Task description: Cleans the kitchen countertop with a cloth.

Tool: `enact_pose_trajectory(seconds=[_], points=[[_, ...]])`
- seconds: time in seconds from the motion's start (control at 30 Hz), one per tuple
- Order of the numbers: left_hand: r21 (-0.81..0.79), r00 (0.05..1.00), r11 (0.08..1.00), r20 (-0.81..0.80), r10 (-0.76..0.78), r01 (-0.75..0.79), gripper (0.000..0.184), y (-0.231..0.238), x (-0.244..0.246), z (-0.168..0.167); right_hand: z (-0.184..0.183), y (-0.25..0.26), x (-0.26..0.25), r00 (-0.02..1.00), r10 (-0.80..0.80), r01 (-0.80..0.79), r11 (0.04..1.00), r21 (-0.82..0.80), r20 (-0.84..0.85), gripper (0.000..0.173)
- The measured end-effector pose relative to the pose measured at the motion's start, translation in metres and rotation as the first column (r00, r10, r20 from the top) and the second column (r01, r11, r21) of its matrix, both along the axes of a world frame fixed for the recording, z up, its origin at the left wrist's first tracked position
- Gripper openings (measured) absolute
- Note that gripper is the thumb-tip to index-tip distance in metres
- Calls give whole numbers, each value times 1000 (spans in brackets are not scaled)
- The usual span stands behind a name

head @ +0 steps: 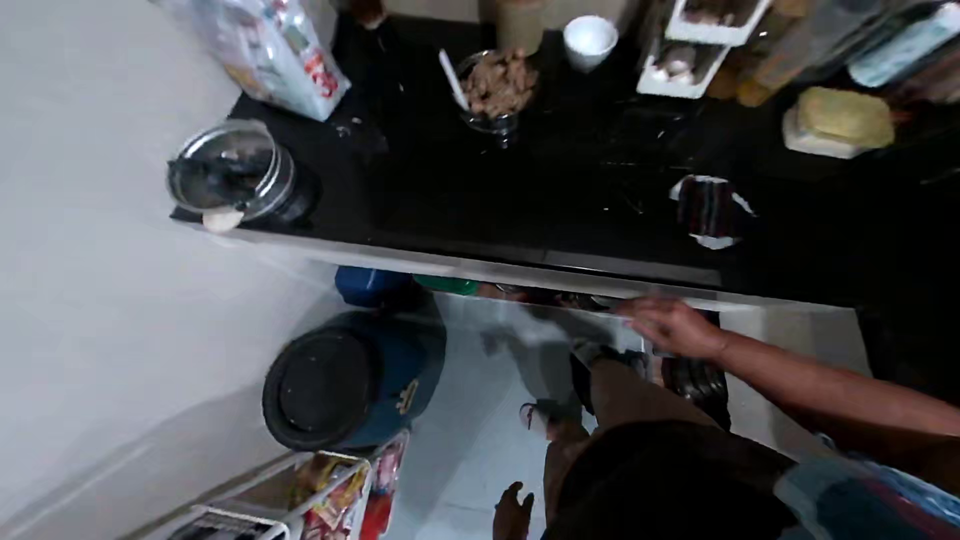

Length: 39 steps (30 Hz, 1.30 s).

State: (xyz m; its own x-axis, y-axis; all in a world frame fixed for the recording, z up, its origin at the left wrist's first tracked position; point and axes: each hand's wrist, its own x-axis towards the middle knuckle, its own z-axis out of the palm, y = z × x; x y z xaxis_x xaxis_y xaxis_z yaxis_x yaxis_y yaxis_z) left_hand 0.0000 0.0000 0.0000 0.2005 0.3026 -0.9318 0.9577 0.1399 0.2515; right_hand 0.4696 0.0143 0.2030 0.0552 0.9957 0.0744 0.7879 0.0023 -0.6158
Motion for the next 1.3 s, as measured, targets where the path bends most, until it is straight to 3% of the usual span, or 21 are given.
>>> enact_pose_trajectory(seconds=[0.1, 0.23, 0.4, 0.5, 0.6, 0.73, 0.8, 0.93, 1.03, 1.13, 1.3], points=[[124, 1000, 992, 3, -16, 16, 47, 45, 0, 28, 12, -25, 58, 942, -310, 288, 944, 161, 132, 33], [378, 988, 925, 150, -31, -28, 41, 125, 81, 98, 19, -25, 134, 804, -589, 589, 808, 37, 79, 44], [586, 913, 810, 340, -225, -19, 39, 207, 265, 235, -15, 23, 188, 808, -556, 587, 788, -186, 194, 91], [715, 858, 699, 345, -380, 22, 39, 240, 362, 279, -30, 31, 187, 820, -503, 560, 804, -199, 274, 91], [768, 852, 640, 315, -418, 30, 38, 271, 437, 274, -30, 25, 174, 848, -462, 510, 845, -162, 259, 71], [732, 895, 680, 278, -349, 38, 45, 295, 508, 253, -39, 11, 174, 904, -387, 410, 906, -104, 183, 56], [705, 907, 708, 267, -325, 47, 46, 300, 527, 245, -36, -4, 174, 930, -329, 355, 921, -160, 166, 54], [632, 936, 767, 189, -296, 115, 43, 306, 548, 249, -35, -49, 187, 879, -424, 451, 887, -92, 220, 56], [586, 912, 792, 207, -354, 174, 37, 310, 550, 251, -41, -72, 206, 778, -580, 601, 799, -19, 241, 63], [590, 864, 788, 292, -411, 176, 33, 312, 545, 263, -45, -71, 209, 700, -668, 691, 722, -6, 251, 67], [622, 820, 750, 295, -490, 225, 32, 325, 533, 297, -51, -61, 205, 619, -737, 761, 648, 24, 272, 70]])
